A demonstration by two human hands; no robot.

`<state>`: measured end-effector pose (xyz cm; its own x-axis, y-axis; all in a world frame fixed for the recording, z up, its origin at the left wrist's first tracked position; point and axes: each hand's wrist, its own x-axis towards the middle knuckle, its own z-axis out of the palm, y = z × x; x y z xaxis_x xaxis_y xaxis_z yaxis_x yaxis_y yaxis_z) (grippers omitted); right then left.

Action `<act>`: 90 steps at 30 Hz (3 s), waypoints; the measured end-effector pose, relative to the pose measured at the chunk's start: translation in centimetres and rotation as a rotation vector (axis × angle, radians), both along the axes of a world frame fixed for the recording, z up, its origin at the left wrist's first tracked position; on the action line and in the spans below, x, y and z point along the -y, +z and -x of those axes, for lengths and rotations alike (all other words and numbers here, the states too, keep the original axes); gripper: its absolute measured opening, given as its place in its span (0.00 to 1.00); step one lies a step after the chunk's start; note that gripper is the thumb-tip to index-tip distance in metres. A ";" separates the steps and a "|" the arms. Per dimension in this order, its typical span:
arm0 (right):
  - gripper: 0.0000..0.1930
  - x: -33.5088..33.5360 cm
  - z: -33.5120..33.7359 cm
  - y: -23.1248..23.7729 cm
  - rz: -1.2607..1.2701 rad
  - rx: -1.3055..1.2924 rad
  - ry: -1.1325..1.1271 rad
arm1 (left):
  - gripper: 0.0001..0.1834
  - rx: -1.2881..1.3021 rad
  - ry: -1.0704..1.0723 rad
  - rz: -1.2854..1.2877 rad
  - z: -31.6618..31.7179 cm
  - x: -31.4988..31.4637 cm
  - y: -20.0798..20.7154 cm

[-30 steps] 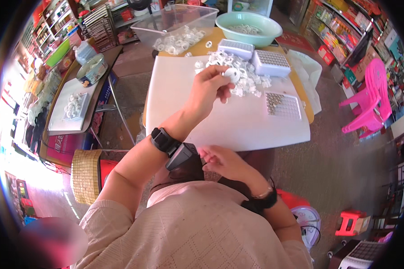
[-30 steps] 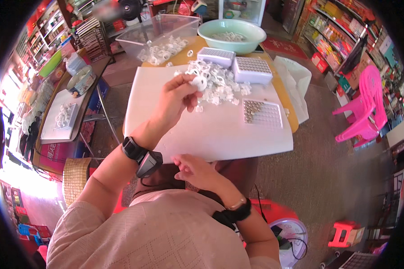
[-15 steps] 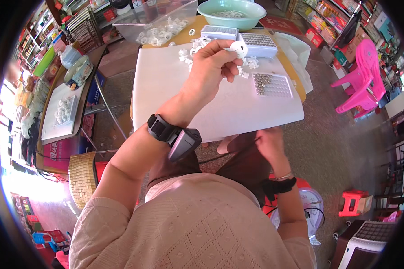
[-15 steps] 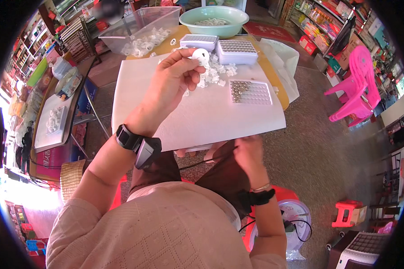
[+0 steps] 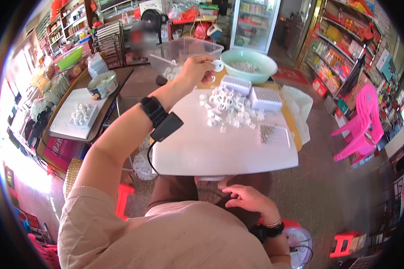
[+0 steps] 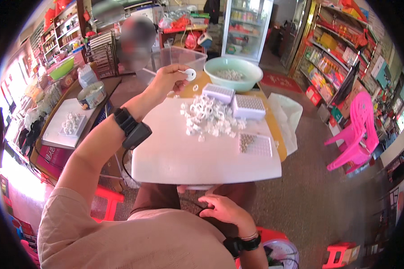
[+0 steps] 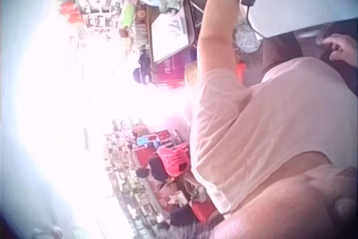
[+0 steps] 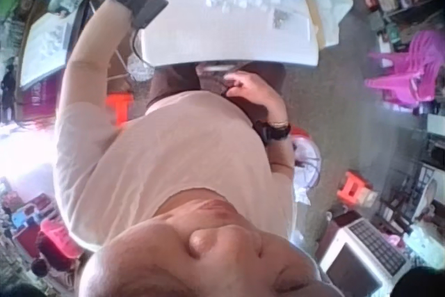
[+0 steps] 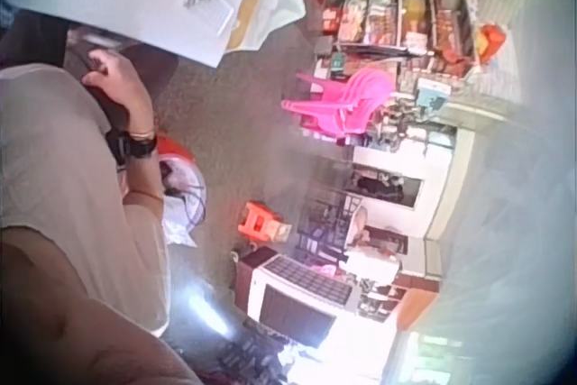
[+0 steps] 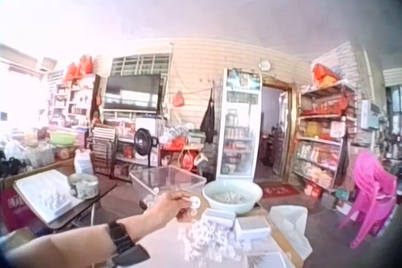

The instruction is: Manually assembling small white plastic components and placing them into a tray.

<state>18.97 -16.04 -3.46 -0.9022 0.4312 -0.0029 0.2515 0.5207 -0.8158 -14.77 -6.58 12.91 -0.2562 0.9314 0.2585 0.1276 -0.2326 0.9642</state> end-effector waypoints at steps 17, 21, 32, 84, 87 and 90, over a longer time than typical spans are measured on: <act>0.15 -5.2 -5.9 1.3 0.271 -0.044 -0.328 | 0.17 -0.172 0.222 0.146 2.1 -26.8 -6.7; 0.13 -5.9 -6.2 2.9 0.392 -0.045 -0.434 | 0.15 -0.182 0.100 0.210 0.9 -23.6 -6.7; 0.06 -10.2 4.0 4.9 0.295 -0.187 -0.385 | 0.10 -0.774 -0.114 0.030 0.7 0.4 -13.2; 0.08 -14.6 4.4 4.0 -0.094 -0.338 -0.873 | 0.17 0.918 -0.645 0.398 -2.4 2.0 -15.8; 0.06 -15.8 0.2 3.3 -0.262 -0.218 -1.006 | 0.16 0.933 -0.592 0.419 -3.0 1.7 -15.0; 0.05 -16.0 -0.2 2.6 -0.404 -0.025 -1.007 | 0.16 0.936 -0.589 0.436 -3.2 1.6 -14.9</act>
